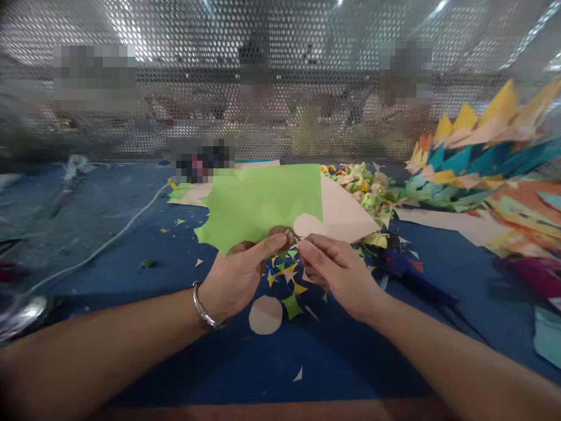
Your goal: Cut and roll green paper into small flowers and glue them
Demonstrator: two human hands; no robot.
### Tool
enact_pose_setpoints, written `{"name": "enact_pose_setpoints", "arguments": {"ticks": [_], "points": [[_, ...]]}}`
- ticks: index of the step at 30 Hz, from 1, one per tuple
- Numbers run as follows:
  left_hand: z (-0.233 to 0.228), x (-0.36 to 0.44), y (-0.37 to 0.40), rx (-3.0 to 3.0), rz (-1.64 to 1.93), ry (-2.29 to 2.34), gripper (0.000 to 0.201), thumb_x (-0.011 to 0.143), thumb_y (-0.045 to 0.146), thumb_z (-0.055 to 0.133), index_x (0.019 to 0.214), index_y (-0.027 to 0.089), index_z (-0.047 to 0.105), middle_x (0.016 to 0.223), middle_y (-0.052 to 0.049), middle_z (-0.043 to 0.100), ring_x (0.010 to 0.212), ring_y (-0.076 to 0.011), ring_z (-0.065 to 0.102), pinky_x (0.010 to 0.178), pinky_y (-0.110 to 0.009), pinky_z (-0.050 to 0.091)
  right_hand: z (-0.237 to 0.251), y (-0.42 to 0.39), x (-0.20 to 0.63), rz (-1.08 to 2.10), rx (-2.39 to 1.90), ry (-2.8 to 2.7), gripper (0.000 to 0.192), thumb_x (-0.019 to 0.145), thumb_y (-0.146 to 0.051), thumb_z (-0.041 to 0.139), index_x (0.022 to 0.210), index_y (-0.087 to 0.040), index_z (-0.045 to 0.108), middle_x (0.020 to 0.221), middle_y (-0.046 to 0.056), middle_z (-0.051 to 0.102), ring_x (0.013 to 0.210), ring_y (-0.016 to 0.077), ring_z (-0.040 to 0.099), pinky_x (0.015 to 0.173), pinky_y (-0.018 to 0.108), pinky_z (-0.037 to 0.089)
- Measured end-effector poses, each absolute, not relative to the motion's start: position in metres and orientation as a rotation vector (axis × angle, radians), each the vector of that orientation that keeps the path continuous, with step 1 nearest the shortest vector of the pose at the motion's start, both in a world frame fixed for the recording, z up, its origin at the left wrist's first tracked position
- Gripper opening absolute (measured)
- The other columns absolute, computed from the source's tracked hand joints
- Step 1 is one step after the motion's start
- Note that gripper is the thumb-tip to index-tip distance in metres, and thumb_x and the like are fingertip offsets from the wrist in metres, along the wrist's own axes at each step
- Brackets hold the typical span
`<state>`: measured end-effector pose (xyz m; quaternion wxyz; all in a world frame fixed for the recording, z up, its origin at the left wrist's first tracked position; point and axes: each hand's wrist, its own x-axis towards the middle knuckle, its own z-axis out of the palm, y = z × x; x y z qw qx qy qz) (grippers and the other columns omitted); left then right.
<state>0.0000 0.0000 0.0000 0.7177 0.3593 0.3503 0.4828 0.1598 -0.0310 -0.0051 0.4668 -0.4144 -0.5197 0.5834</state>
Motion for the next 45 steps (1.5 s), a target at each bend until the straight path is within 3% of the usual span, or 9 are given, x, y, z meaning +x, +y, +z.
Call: {"name": "enact_pose_setpoints", "arguments": {"ticks": [6, 10, 17, 25, 31, 39, 45], "points": [[0.001, -0.004, 0.005, 0.987, 1.06, 0.733, 0.025, 0.071, 0.034, 0.082, 0.083, 0.013, 0.078, 0.119, -0.015, 0.075, 0.114, -0.0279, 0.069, 0.102, -0.036, 0.052, -0.005, -0.03, 0.165, 1.426, -1.055, -1.275, 0.046, 0.088, -0.055, 0.068, 0.068, -0.019, 0.047, 0.06, -0.009, 0.021, 0.049, 0.0053, 0.016, 0.042, 0.022, 0.013], [0.0, -0.007, 0.009, 1.04, 1.022, 0.782, 0.023, 0.071, 0.034, 0.082, 0.083, 0.014, 0.079, 0.116, -0.014, 0.076, 0.115, -0.0267, 0.068, 0.104, -0.036, 0.05, -0.005, -0.028, 0.167, 1.398, -1.091, -1.283, 0.049, 0.087, -0.055, 0.069, 0.066, -0.019, 0.044, 0.061, -0.008, 0.022, 0.05, 0.005, 0.017, 0.043, 0.022, 0.012], [0.003, -0.009, 0.011, 0.97, 0.919, 0.792, 0.021, 0.067, 0.031, 0.084, 0.079, 0.014, 0.078, 0.092, -0.011, 0.08, 0.103, -0.0243, 0.072, 0.096, -0.034, 0.053, -0.004, -0.027, 0.169, 1.369, -1.128, -1.342, 0.051, 0.087, -0.058, 0.068, 0.065, -0.019, 0.044, 0.061, -0.009, 0.022, 0.049, 0.0048, 0.018, 0.043, 0.023, 0.012], [0.006, -0.009, 0.013, 0.955, 0.89, 0.753, 0.017, 0.07, 0.026, 0.081, 0.085, 0.016, 0.08, 0.084, -0.008, 0.08, 0.106, -0.024, 0.072, 0.096, -0.031, 0.054, -0.004, -0.027, 0.172, 1.355, -1.183, -1.371, 0.052, 0.085, -0.061, 0.067, 0.065, -0.019, 0.044, 0.061, -0.009, 0.024, 0.049, 0.0049, 0.019, 0.044, 0.024, 0.013], [0.008, -0.008, 0.013, 0.976, 0.889, 0.758, 0.021, 0.068, 0.027, 0.083, 0.087, 0.017, 0.08, 0.088, -0.008, 0.081, 0.107, -0.0249, 0.072, 0.097, -0.032, 0.055, -0.004, -0.026, 0.173, 1.339, -1.217, -1.367, 0.053, 0.084, -0.062, 0.068, 0.065, -0.019, 0.045, 0.063, -0.008, 0.024, 0.05, 0.005, 0.02, 0.045, 0.025, 0.014], [0.0, -0.011, 0.016, 1.03, 0.876, 0.731, 0.028, 0.071, 0.029, 0.081, 0.095, 0.014, 0.079, 0.119, -0.012, 0.076, 0.115, -0.0258, 0.069, 0.1, -0.032, 0.053, -0.007, -0.027, 0.172, 1.351, -1.234, -1.323, 0.052, 0.081, -0.063, 0.07, 0.066, -0.019, 0.048, 0.064, -0.007, 0.026, 0.051, 0.0051, 0.022, 0.045, 0.025, 0.014], [0.0, -0.01, 0.017, 1.031, 0.908, 0.728, 0.02, 0.071, 0.027, 0.081, 0.086, 0.014, 0.078, 0.109, -0.011, 0.079, 0.106, -0.0237, 0.072, 0.097, -0.032, 0.055, -0.008, -0.026, 0.174, 1.351, -1.254, -1.319, 0.05, 0.081, -0.063, 0.071, 0.068, -0.019, 0.051, 0.064, -0.007, 0.027, 0.051, 0.0062, 0.022, 0.045, 0.025, 0.015]]}}
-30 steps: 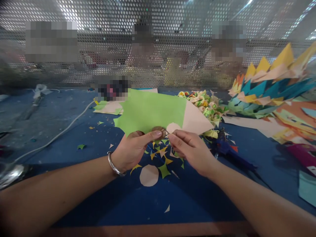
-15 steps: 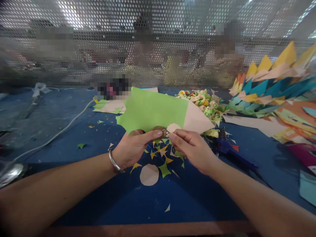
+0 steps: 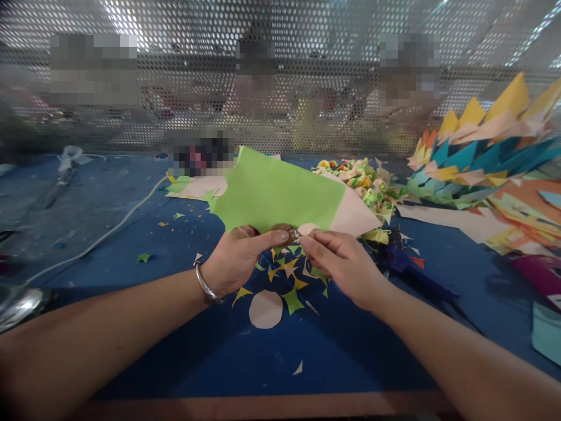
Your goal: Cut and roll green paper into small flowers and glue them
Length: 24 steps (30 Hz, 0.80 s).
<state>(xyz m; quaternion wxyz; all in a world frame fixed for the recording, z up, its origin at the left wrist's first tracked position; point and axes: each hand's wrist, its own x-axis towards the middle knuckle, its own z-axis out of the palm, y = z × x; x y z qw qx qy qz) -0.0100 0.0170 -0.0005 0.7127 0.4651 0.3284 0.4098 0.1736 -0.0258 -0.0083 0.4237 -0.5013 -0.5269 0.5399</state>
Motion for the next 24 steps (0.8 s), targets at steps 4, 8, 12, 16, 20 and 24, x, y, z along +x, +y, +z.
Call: {"name": "enact_pose_setpoints", "arguments": {"ticks": [4, 8, 12, 16, 20, 24], "points": [[0.0003, -0.0078, 0.0171, 1.052, 0.977, 0.702, 0.016, 0.068, 0.023, 0.082, 0.082, 0.016, 0.077, 0.101, -0.008, 0.08, 0.097, -0.0203, 0.074, 0.09, -0.03, 0.057, -0.0076, -0.0261, 0.1728, 1.358, -1.281, -1.31, 0.048, 0.08, -0.064, 0.071, 0.069, -0.019, 0.057, 0.064, -0.006, 0.026, 0.052, 0.0072, 0.02, 0.045, 0.025, 0.015], [0.0001, -0.0072, 0.0174, 1.055, 1.003, 0.722, 0.013, 0.066, 0.022, 0.082, 0.077, 0.018, 0.077, 0.095, -0.005, 0.08, 0.09, -0.018, 0.073, 0.084, -0.029, 0.057, -0.0083, -0.0263, 0.1719, 1.337, -1.309, -1.299, 0.05, 0.075, -0.067, 0.073, 0.071, -0.019, 0.061, 0.063, -0.005, 0.03, 0.053, 0.0083, 0.023, 0.046, 0.025, 0.018], [0.0007, -0.0089, 0.0184, 1.075, 0.936, 0.743, 0.011, 0.066, 0.022, 0.083, 0.072, 0.015, 0.077, 0.081, -0.004, 0.078, 0.075, -0.0145, 0.069, 0.075, -0.027, 0.055, -0.0108, -0.0266, 0.1718, 1.311, -1.321, -1.269, 0.05, 0.071, -0.068, 0.076, 0.071, -0.019, 0.063, 0.061, -0.004, 0.033, 0.053, 0.0087, 0.027, 0.044, 0.024, 0.024], [0.0016, -0.0104, 0.0194, 1.108, 0.894, 0.721, 0.011, 0.065, 0.02, 0.082, 0.073, 0.014, 0.077, 0.077, -0.003, 0.076, 0.071, -0.0129, 0.066, 0.073, -0.026, 0.052, -0.011, -0.0276, 0.1711, 1.286, -1.327, -1.23, 0.047, 0.068, -0.064, 0.08, 0.075, -0.02, 0.065, 0.065, -0.002, 0.047, 0.057, 0.0095, 0.041, 0.047, 0.022, 0.036], [0.0021, -0.0101, 0.0194, 1.092, 0.897, 0.713, 0.01, 0.067, 0.022, 0.08, 0.072, 0.014, 0.076, 0.078, -0.003, 0.075, 0.071, -0.0118, 0.065, 0.076, -0.026, 0.052, -0.0109, -0.028, 0.1712, 1.276, -1.34, -1.207, 0.046, 0.067, -0.063, 0.081, 0.08, -0.021, 0.069, 0.073, 0.002, 0.058, 0.065, 0.0132, 0.053, 0.054, 0.024, 0.048], [0.0014, -0.0084, 0.02, 1.065, 0.933, 0.727, 0.01, 0.067, 0.023, 0.079, 0.071, 0.015, 0.075, 0.079, -0.003, 0.075, 0.073, -0.0132, 0.066, 0.08, -0.029, 0.054, -0.0121, -0.027, 0.1736, 1.276, -1.364, -1.194, 0.046, 0.065, -0.064, 0.082, 0.083, -0.023, 0.072, 0.075, 0.003, 0.061, 0.065, 0.0151, 0.055, 0.054, 0.026, 0.049]]}}
